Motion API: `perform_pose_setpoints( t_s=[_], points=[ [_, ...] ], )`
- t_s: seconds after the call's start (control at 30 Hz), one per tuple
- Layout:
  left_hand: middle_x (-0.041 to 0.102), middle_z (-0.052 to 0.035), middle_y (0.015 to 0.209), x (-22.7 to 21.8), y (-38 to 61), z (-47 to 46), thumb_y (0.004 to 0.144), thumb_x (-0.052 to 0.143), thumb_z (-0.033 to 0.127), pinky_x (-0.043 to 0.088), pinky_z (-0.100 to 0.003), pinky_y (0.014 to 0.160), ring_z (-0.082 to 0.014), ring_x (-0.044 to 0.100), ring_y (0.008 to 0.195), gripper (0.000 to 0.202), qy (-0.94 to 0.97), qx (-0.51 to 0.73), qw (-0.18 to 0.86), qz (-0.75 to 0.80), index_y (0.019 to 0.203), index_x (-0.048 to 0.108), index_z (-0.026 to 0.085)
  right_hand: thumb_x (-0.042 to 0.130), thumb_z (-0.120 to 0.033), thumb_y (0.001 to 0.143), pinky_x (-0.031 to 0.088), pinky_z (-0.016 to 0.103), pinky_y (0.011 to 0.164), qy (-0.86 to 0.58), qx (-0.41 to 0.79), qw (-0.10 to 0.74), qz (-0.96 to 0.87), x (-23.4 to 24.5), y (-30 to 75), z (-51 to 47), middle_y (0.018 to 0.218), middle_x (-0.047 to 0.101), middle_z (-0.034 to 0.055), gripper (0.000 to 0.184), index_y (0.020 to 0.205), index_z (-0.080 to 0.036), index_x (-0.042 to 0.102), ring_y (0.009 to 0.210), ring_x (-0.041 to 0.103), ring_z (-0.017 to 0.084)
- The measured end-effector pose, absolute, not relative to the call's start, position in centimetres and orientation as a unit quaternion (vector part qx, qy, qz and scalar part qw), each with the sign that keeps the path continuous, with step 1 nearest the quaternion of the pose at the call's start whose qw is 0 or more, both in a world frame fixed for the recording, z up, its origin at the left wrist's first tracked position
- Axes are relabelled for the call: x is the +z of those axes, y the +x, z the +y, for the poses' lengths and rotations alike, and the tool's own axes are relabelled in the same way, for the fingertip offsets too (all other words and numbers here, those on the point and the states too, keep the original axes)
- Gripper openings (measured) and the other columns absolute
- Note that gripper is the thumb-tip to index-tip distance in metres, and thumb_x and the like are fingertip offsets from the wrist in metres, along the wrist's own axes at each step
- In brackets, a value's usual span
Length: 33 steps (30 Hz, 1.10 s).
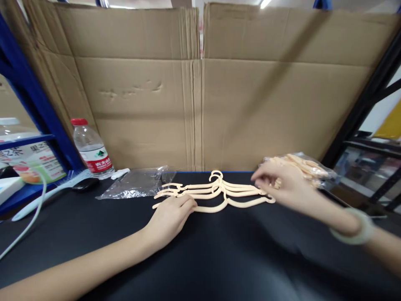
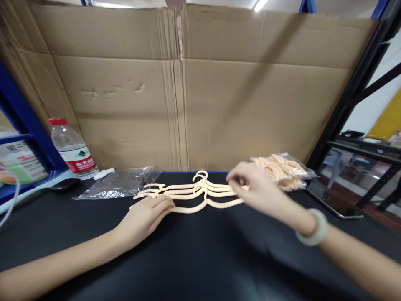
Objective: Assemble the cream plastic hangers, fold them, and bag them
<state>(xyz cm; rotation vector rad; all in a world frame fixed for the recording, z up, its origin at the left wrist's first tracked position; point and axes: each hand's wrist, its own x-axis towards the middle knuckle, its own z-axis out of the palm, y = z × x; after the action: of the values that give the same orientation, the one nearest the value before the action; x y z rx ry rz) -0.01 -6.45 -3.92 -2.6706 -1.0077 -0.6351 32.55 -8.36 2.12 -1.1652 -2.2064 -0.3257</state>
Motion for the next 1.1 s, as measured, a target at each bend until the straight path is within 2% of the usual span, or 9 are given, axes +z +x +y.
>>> perform_pose_setpoints(
  t_s=[0.13,0.2,0.3,0.4,0.53,0.63,0.73,0.87,1.1],
  points=[
    [0.067,-0.0027,0.083,-4.2,-0.7,-7.4,0.094,0.034,0.01,0.05,-0.028,0.056,-0.0179,0.065,0.064,0.023,-0.906,-0.201,0.142,-0.343,0.097,0.055,0.019,0.068,-0.028,0.081,0.053,0.032,0.072,-0.455,-0.013,0.165,-0.875,-1.2,34.1,-7.8,0.092,0.06,0.0045,0.015,0.095,-0.022,0.069,0.079,0.063,0.019],
    [0.069,-0.0037,0.09,-4.4,-1.0,-7.7,0.091,0.033,0.006,0.05,-0.025,0.054,-0.0162,0.066,0.063,0.027,-0.905,-0.214,0.142,-0.338,0.104,0.053,0.02,0.067,-0.026,0.082,0.053,0.032,0.076,-0.459,0.011,0.148,-0.876,-2.4,35.0,-7.8,0.097,0.059,0.0041,0.017,0.099,-0.026,0.069,0.085,0.063,0.02],
    [0.067,-0.007,0.106,-4.6,-1.2,-8.0,0.089,0.032,0.002,0.055,-0.025,0.061,-0.017,0.069,0.077,0.036,-0.906,-0.244,0.139,-0.316,0.115,0.05,0.019,0.058,-0.026,0.089,0.053,0.03,0.072,-0.46,0.009,0.156,-0.874,-3.1,35.7,-7.7,0.097,0.057,0.004,0.011,0.093,-0.026,0.068,0.081,0.063,0.018],
    [0.065,-0.0092,0.111,-4.6,-1.1,-8.0,0.09,0.038,0.005,0.057,-0.028,0.074,-0.0199,0.067,0.093,0.035,-0.904,-0.273,0.138,-0.299,0.121,0.049,0.018,0.047,-0.027,0.095,0.053,0.03,0.066,-0.447,-0.019,0.151,-0.881,-3.2,35.8,-7.5,0.099,0.057,0.005,0.022,0.085,-0.024,0.066,0.074,0.062,0.016],
    [0.06,-0.0108,0.115,-4.6,-0.8,-7.9,0.093,0.051,0.016,0.055,-0.03,0.084,-0.021,0.064,0.1,0.025,-0.887,-0.321,0.106,-0.315,0.118,0.054,0.018,0.036,-0.029,0.1,0.055,0.033,0.07,-0.428,-0.114,0.195,-0.875,-3.9,35.6,-7.4,0.106,0.062,0.0066,0.028,0.094,-0.023,0.062,0.076,0.065,0.018],
    [0.054,-0.0099,0.125,-4.7,-0.9,-7.8,0.094,0.049,0.015,0.054,-0.027,0.083,-0.0155,0.065,0.092,0.014,-0.874,-0.35,0.061,-0.333,0.103,0.059,0.02,0.036,-0.03,0.1,0.056,0.034,0.073,-0.424,-0.178,0.234,-0.856,-4.7,35.2,-7.5,0.11,0.065,0.0072,0.024,0.103,-0.021,0.058,0.081,0.068,0.02],
    [0.054,-0.0097,0.13,-4.7,-0.9,-7.6,0.094,0.05,0.012,0.054,-0.026,0.086,-0.0155,0.066,0.096,0.013,-0.866,-0.376,0.044,-0.327,0.099,0.059,0.019,0.037,-0.03,0.1,0.057,0.034,0.074,-0.445,-0.212,0.259,-0.831,-5.2,34.8,-7.8,0.119,0.063,0.0074,0.023,0.102,-0.022,0.058,0.084,0.069,0.021],
    [0.067,-0.0049,0.111,-4.7,-0.8,-7.5,0.092,0.052,0.01,0.053,-0.023,0.09,-0.0146,0.066,0.101,0.018,-0.87,-0.389,0.021,-0.303,0.107,0.057,0.019,0.04,-0.029,0.099,0.058,0.036,0.076,-0.473,-0.193,0.284,-0.811,-5.3,34.1,-8.0,0.132,0.054,0.0099,0.022,0.1,-0.021,0.06,0.086,0.069,0.022],
    [0.067,-0.0034,0.108,-4.4,-0.9,-7.2,0.092,0.052,0.01,0.051,-0.028,0.093,-0.0157,0.063,0.104,0.022,-0.851,-0.413,-0.007,-0.324,0.109,0.06,0.021,0.05,-0.025,0.094,0.053,0.044,0.093,-0.422,-0.091,0.406,-0.805,-4.7,33.4,-8.0,0.132,0.049,0.0126,0.017,0.087,-0.021,0.065,0.11,0.061,0.027]
  ],
)
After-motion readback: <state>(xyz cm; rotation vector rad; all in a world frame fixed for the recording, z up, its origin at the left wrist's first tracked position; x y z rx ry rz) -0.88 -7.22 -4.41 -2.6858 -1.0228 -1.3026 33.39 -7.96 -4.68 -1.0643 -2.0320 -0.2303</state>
